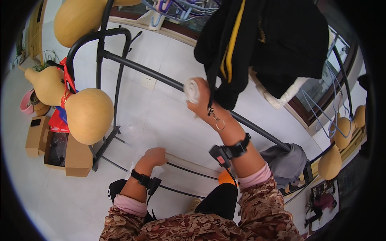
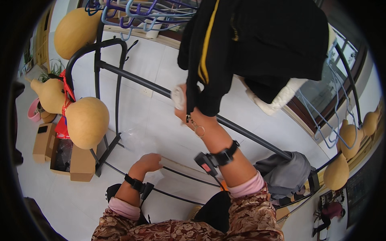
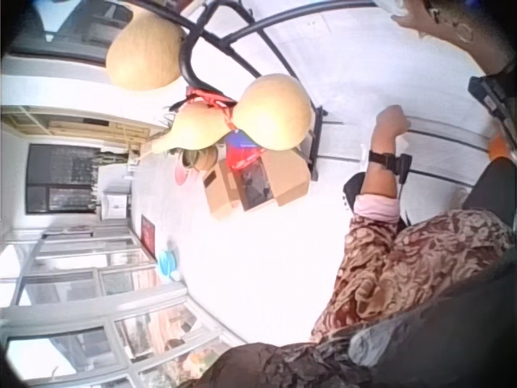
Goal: The person kneels on the floor and wipes the metal bars of a clothes rack with a white cloth. They clean the horizontal bars, vertical supports, and the area around hanging gourds and clothes.
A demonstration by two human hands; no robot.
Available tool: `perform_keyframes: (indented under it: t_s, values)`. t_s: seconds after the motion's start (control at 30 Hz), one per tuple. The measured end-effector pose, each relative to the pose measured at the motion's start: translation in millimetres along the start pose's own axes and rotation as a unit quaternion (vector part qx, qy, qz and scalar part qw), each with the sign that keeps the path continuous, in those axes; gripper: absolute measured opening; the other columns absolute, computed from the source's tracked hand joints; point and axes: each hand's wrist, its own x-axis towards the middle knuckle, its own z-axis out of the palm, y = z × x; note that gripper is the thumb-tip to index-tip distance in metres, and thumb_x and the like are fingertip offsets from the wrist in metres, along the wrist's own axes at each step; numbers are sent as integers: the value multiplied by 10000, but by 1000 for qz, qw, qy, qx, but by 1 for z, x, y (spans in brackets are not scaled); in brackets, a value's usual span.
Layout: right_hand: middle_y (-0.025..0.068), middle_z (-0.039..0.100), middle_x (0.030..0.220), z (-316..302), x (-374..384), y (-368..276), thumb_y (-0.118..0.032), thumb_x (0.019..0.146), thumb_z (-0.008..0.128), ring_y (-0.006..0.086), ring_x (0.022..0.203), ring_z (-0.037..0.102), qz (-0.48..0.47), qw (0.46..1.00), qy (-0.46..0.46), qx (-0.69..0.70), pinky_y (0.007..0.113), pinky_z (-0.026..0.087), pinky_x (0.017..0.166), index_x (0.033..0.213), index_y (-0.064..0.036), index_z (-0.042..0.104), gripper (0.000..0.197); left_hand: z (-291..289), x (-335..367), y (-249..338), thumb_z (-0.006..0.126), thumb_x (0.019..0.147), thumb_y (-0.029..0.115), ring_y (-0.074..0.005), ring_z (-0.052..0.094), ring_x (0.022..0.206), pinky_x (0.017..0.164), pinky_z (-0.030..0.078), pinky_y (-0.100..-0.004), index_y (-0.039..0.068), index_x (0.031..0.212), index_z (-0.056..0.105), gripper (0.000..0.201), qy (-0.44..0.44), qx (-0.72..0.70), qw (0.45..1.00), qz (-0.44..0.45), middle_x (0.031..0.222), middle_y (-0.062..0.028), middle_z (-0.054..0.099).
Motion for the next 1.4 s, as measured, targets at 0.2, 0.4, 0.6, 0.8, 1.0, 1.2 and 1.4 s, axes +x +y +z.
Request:
perform_keyframes:
  t_s: [0.2, 0.4, 0.6, 0.8, 1.0, 1.2, 1.4]
  values:
    - [120, 675, 1161, -111, -119, 83, -198, 741, 826, 377, 1032, 676, 144, 984, -37, -96, 435, 553, 883, 1256, -154, 598, 565, -16, -6, 19, 696, 873, 128, -355, 679, 1070, 905, 551, -422, 20, 1204, 642, 352, 286, -158, 940, 99, 1175, -174, 690]
    - [108, 684, 1146, -195, -221, 168, -147, 700, 850, 340, 1039, 685, 225, 967, -14, -121, 398, 550, 905, 1236, -141, 619, 584, -94, -24, 51, 650, 901, -11, -285, 640, 1114, 922, 506, -368, 17, 1278, 616, 379, 579, -246, 763, 150, 1271, -132, 652]
    - [109, 683, 1100, -220, -254, 200, -141, 690, 836, 357, 1032, 671, 264, 954, -15, -143, 420, 546, 886, 1168, -137, 647, 514, -170, -38, 56, 602, 877, -42, -361, 506, 1349, 1135, 388, -441, 29, 1424, 547, 555, 666, -108, 716, 179, 1463, -166, 551]
    - [117, 709, 1021, -203, -211, 169, -142, 686, 834, 359, 956, 699, 298, 944, -88, -107, 417, 557, 854, 1136, -112, 656, 485, -155, -8, 63, 654, 867, -58, -363, 577, 1279, 1101, 440, -432, 41, 1447, 524, 602, 555, -145, 788, 222, 1367, -149, 633]
    - [176, 671, 1081, -122, -126, 95, -199, 714, 859, 400, 947, 685, 200, 966, -86, -140, 454, 567, 821, 1200, -59, 609, 564, -137, 6, 85, 634, 964, 32, -301, 607, 1286, 1082, 460, -397, -17, 1470, 455, 539, 466, -334, 784, 238, 1354, -195, 645]
    - [179, 657, 1094, -35, -37, 20, -216, 735, 844, 362, 903, 682, 56, 988, -32, -144, 410, 568, 765, 1202, -58, 630, 537, -150, -18, 98, 582, 980, 53, -282, 548, 1366, 1142, 394, -407, 36, 1506, 438, 546, 386, -445, 763, 265, 1450, -155, 594]
    - [216, 672, 1091, 39, 55, -45, -245, 763, 800, 372, 906, 710, 67, 994, -75, -30, 444, 570, 809, 1204, -43, 612, 520, -159, -20, 71, 558, 993, 58, -153, 635, 1080, 927, 488, -293, 6, 1243, 639, 267, 530, -553, 625, 151, 1200, -73, 693]
